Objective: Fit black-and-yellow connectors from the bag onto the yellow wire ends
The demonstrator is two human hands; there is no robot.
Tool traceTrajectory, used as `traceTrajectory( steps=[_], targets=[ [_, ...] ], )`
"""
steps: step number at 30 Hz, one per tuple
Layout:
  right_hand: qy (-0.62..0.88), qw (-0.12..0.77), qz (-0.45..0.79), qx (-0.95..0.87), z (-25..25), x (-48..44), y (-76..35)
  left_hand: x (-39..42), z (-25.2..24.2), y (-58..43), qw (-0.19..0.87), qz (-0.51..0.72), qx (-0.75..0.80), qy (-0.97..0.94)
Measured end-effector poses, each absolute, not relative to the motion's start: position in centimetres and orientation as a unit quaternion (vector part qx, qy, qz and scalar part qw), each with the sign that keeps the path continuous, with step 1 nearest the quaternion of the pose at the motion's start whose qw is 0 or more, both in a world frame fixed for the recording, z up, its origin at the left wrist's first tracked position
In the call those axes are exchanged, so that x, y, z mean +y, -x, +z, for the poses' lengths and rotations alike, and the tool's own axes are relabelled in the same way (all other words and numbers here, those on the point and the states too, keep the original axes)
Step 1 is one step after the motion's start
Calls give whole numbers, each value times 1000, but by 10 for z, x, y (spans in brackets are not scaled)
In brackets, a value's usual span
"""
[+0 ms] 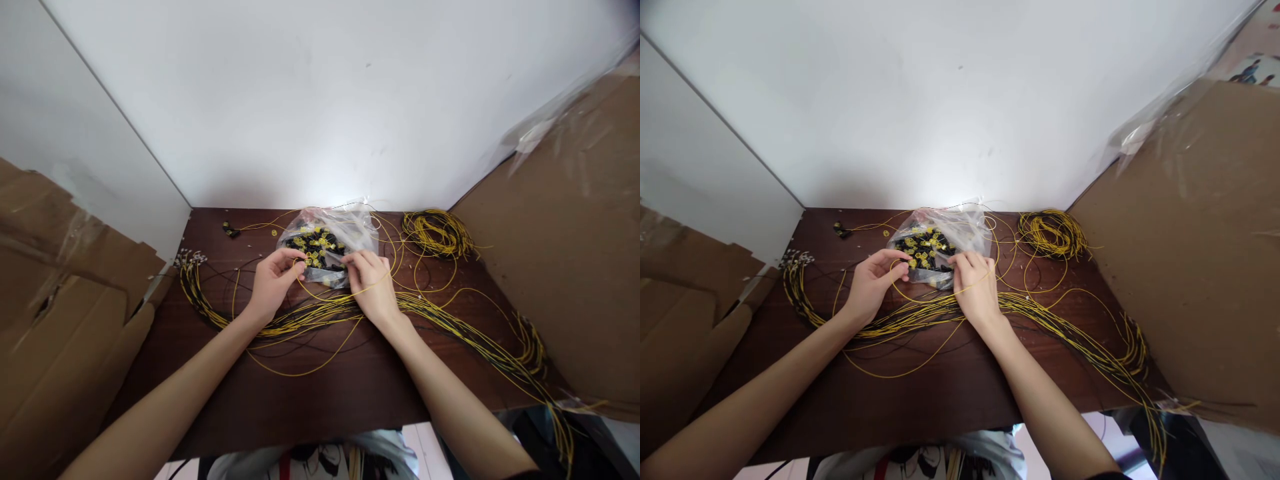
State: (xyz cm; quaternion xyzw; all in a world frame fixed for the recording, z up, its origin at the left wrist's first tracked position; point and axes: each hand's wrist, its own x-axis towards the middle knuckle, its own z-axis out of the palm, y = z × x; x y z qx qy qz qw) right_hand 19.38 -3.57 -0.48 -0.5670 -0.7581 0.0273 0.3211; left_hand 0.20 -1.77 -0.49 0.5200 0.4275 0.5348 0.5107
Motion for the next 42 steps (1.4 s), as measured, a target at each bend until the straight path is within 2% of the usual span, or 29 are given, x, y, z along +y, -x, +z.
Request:
traceTrajectory(
  steps=[16, 27, 34, 42],
  targets=[
    [600, 238, 7, -763, -5, -36, -191, -19, -1, -4, 513, 536, 431, -513],
    [587, 268, 14, -764, -7, -35, -192, -19, -1, -4, 510, 532, 429, -522],
    [515, 333, -7, -790, -3, -40, -184, -19, -1, -3, 508, 531, 436, -519],
    [492, 366, 35, -789, -16, -27, -176, -20, 0, -5, 508, 536, 433, -517]
  ],
)
